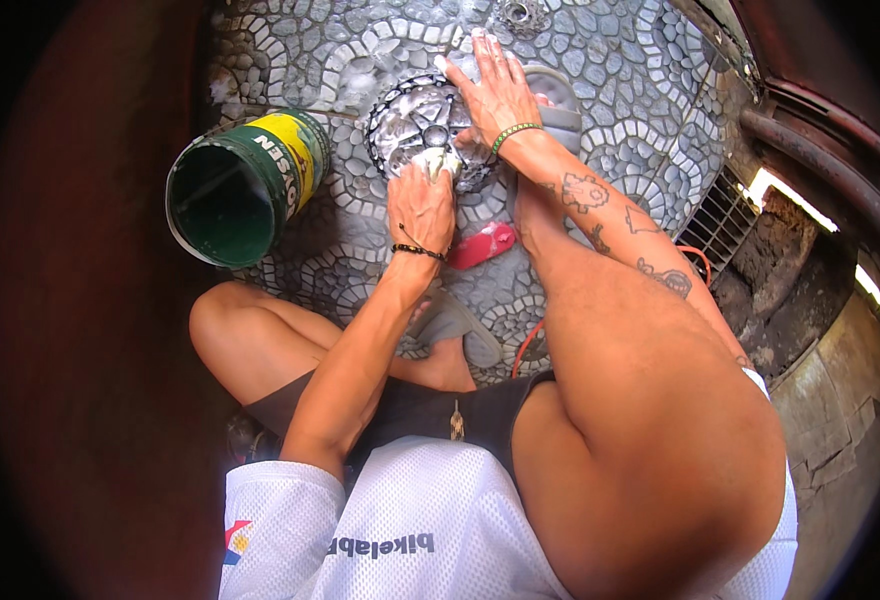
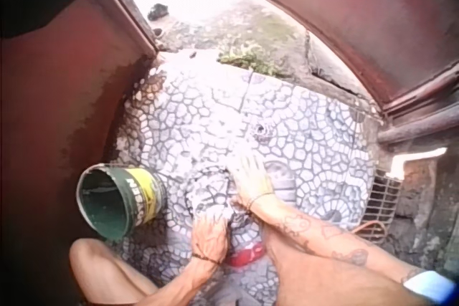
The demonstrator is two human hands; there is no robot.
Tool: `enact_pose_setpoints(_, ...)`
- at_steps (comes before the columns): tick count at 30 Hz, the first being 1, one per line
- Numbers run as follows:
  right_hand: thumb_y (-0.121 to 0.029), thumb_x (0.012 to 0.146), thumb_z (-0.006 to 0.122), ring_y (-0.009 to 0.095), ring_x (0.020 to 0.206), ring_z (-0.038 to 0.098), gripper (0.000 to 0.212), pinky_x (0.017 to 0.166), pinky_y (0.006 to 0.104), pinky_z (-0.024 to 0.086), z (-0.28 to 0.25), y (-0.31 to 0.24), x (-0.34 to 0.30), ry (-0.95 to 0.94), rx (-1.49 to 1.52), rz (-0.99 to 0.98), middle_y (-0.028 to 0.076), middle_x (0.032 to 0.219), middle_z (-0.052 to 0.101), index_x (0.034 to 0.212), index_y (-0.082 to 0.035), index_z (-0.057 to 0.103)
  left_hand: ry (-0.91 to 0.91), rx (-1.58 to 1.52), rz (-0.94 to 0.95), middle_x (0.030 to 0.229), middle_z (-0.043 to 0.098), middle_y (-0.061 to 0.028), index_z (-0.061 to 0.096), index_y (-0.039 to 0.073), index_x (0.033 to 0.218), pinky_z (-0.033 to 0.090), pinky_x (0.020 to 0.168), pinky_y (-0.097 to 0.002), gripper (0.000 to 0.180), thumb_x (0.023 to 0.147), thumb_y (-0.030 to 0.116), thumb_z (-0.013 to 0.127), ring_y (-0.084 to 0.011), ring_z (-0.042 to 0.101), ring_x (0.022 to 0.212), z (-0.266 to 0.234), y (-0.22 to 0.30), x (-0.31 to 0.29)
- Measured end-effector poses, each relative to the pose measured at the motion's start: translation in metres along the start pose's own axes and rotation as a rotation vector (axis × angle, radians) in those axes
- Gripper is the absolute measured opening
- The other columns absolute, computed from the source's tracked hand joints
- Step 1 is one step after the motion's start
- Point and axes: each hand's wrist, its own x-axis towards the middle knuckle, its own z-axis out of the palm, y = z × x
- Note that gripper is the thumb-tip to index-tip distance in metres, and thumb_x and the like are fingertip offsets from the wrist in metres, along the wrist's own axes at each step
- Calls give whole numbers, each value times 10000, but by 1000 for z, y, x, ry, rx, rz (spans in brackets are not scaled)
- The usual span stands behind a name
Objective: The person removes a bicycle cassette from a workbench, takes it to a tiled area, and scrubs it with a brush and soapy water. They then rinse the cassette with a hose.
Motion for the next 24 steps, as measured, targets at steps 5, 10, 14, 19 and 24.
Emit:
enact_pose_setpoints(5, -430, 610, 979, 406, 1595, 195, 1154, 1263, 539, 243, 2, 3, -3, 28, 19, -10, 266, 1701, 212, 1592, -273, 395, -2, -108, -189, 1003, 666, -193, 732, 74, 1050, 535, 775, -510, 227, 871, 210, 700, -400, 671, 905, -24, -7, 40)
enact_pose_setpoints(10, -444, 604, 972, 428, 1583, 214, 1134, 1249, 548, 263, 5, 3, -4, 82, 33, -30, 279, 1687, 233, 1569, -219, 420, -10, 196, -7, 1008, 674, -190, 716, 67, 997, 497, 859, -468, 164, 913, 153, 604, -349, 648, 1010, -6, 2, 48)
enact_pose_setpoints(14, -438, 602, 975, 435, 1586, 205, 1098, 1253, 550, 266, -3, 3, -2, 47, 73, -41, 303, 1683, 220, 1521, -134, 456, -18, 24, -179, 979, 689, -218, 720, 31, 1003, 537, 817, -524, 229, 856, 206, 698, -419, 678, 953, -2, 1, 57)
enact_pose_setpoints(19, -451, 694, 931, 413, 1448, 420, 892, 1146, 524, 414, -4, 15, 10, 255, 165, -28, 262, 1541, 420, 1395, -53, 550, 1, -590, -421, 992, 762, -240, 762, 10, 1129, 580, 838, -441, 369, 852, 253, 744, -323, 756, 921, -41, -29, 74)
enact_pose_setpoints(24, -497, 827, 827, 387, 1186, 602, 670, 1010, 486, 519, -31, 92, 43, 605, 138, 220, 193, 1302, 570, 1301, -70, 622, 369, -1228, -602, 1184, 695, -156, 526, -2, 1349, 576, 880, -328, 456, 931, 91, 681, -211, 705, 998, -89, -50, 70)
